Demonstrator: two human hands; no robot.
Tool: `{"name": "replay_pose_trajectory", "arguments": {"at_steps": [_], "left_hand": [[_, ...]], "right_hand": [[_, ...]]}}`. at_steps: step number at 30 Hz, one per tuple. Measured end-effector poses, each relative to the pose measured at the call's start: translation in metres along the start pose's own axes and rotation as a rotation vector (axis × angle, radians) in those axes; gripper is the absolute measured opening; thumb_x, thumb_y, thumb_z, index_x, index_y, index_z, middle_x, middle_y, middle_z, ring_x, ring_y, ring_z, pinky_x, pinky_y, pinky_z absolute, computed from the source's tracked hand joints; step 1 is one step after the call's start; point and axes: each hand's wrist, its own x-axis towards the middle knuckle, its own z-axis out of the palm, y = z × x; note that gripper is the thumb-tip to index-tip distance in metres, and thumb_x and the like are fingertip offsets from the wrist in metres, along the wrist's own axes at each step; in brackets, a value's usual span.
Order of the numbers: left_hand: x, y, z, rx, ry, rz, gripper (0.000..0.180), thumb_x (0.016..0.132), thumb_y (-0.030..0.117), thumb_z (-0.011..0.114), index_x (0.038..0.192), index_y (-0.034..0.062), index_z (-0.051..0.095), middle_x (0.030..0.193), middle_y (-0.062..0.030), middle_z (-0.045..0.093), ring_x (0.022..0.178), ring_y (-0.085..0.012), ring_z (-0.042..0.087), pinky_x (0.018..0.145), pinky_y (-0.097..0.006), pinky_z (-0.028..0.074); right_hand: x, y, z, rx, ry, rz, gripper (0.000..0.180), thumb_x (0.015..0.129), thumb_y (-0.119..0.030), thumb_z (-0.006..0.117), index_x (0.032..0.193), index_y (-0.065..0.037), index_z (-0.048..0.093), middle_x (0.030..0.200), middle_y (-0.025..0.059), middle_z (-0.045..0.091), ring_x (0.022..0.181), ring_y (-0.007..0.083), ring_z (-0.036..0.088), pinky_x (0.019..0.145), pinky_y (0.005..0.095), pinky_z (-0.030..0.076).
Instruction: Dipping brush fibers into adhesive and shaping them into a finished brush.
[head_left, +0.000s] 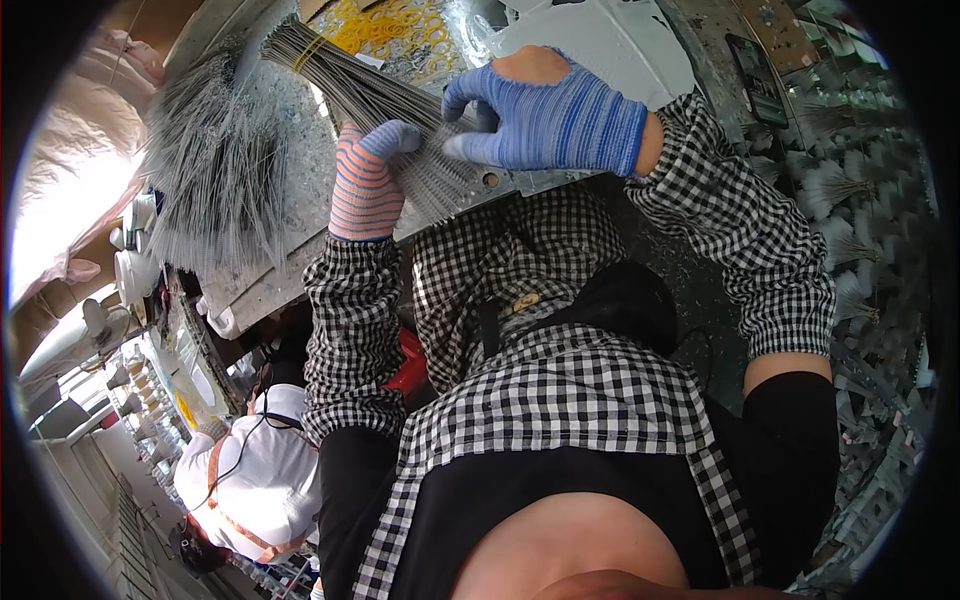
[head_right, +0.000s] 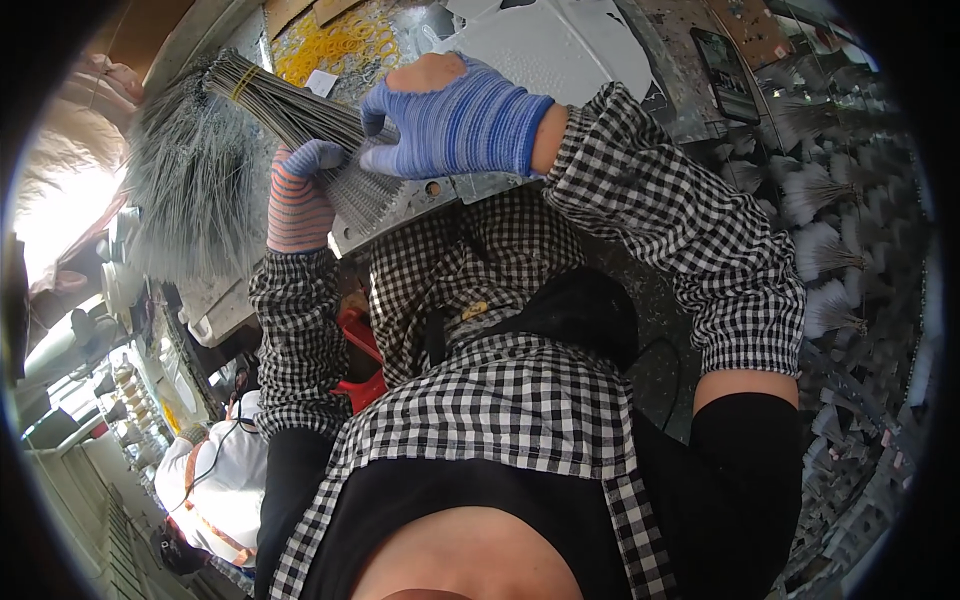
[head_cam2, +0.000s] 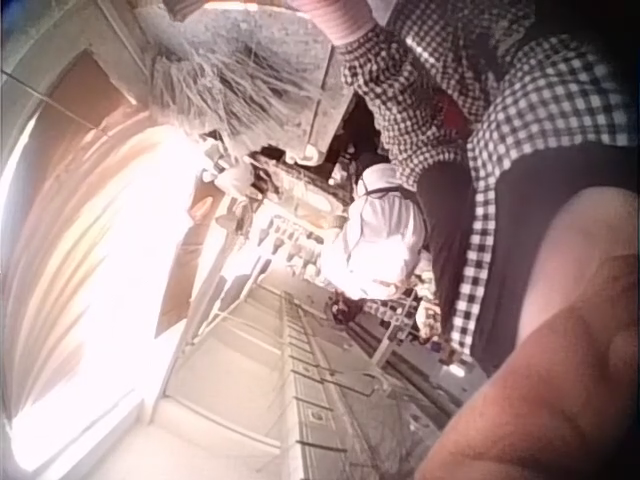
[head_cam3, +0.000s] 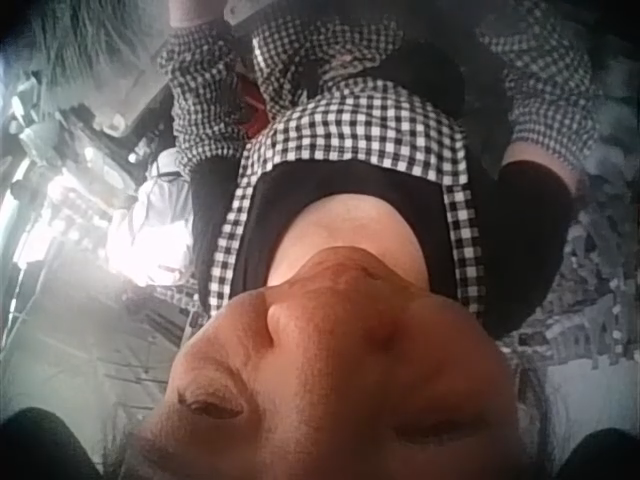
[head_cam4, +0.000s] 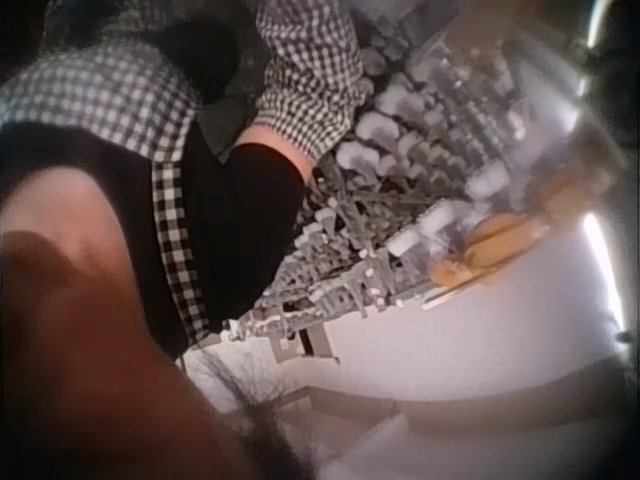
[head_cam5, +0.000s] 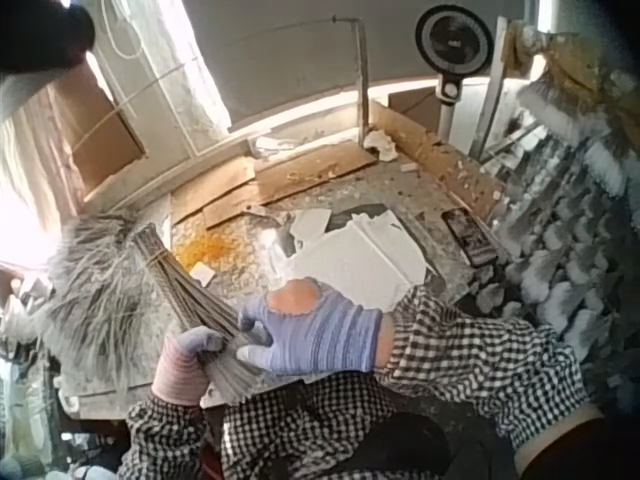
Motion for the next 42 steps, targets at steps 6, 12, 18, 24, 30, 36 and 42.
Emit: {"name": "replay_pose_trajectory", "arguments": {"at_steps": [6, 12, 18, 24, 30, 36, 42], "left_hand": [[0.012, -0.003, 0.007, 0.078, -0.051, 0.14, 0.016, 0.085, 0.009, 0.069, 0.098, 0.0012, 0.065, 0.091, -0.008, 0.068, 0.082, -0.019, 0.066, 0.077, -0.034, 0.057], [0.032, -0.003, -0.004, 1.22, -0.231, 1.048, 0.027, 0.085, -0.009, 0.066, 0.109, 0.0051, 0.063, 0.095, -0.0066, 0.065, 0.084, -0.0165, 0.066, 0.079, -0.033, 0.059], [0.045, -0.003, 0.003, 1.099, -0.245, 0.899, 0.032, 0.086, -0.011, 0.063, 0.115, 0.0026, 0.061, 0.096, -0.0073, 0.066, 0.086, -0.0163, 0.067, 0.081, -0.031, 0.061], [0.06, -0.01, 0.016, 0.741, -0.195, 0.626, 0.033, 0.091, -0.005, 0.065, 0.123, -0.0035, 0.059, 0.104, -0.0075, 0.07, 0.091, -0.0156, 0.068, 0.082, -0.031, 0.061], [0.085, -0.013, 0.01, 1.243, -0.169, 0.916, 0.044, 0.085, -0.007, 0.071, 0.127, -0.0007, 0.061, 0.102, -0.0076, 0.073, 0.094, -0.0165, 0.071, 0.084, -0.033, 0.062], [0.093, -0.003, 0.03, 0.891, -0.22, 0.768, 0.033, 0.085, -0.008, 0.07, 0.116, -0.0002, 0.063, 0.1, -0.0074, 0.073, 0.093, -0.0166, 0.071, 0.083, -0.031, 0.062], [0.069, 0.015, 0.109, 0.043, 0.0, 0.198, 0.034, 0.083, 0.003, 0.066, 0.116, 0.0052, 0.059, 0.087, -0.0047, 0.063, 0.078, -0.0171, 0.065, 0.07, -0.031, 0.058]], "right_hand": [[-0.003, 0.004, -0.002, 0.199, 0.083, 0.002, 0.037, 0.085, -0.042, 0.072, 0.107, -0.013, 0.077, 0.093, 0.007, 0.076, 0.087, 0.0208, 0.074, 0.088, 0.0364, 0.059], [-0.004, 0.014, 0.002, 0.246, 0.091, -0.042, 0.039, 0.089, -0.044, 0.07, 0.11, -0.012, 0.078, 0.101, 0.0079, 0.078, 0.095, 0.0205, 0.075, 0.093, 0.0362, 0.058], [0.004, 0.022, 0.005, 0.038, 0.183, -0.009, 0.04, 0.09, -0.045, 0.07, 0.106, -0.009, 0.079, 0.096, 0.0079, 0.079, 0.091, 0.0221, 0.075, 0.092, 0.0366, 0.059], [0.006, 0.034, 0.0, 0.073, 0.149, 0.049, 0.045, 0.09, -0.048, 0.071, 0.114, -0.01, 0.076, 0.093, 0.0078, 0.078, 0.09, 0.022, 0.075, 0.091, 0.0373, 0.059], [0.004, 0.034, -0.006, -0.151, 0.222, 0.086, 0.048, 0.09, -0.048, 0.071, 0.117, -0.008, 0.075, 0.09, 0.0105, 0.077, 0.086, 0.0219, 0.075, 0.088, 0.0366, 0.06], [0.006, 0.042, -0.017, -0.063, 0.198, 0.033, 0.05, 0.091, -0.05, 0.07, 0.118, -0.008, 0.074, 0.089, 0.0102, 0.077, 0.082, 0.0218, 0.076, 0.087, 0.0363, 0.061], [-0.003, 0.048, -0.038, 0.265, 0.175, 0.086, 0.036, 0.083, -0.022, 0.075, 0.11, 0.002, 0.072, 0.095, 0.0194, 0.076, 0.089, 0.0282, 0.074, 0.084, 0.0367, 0.058]]}}
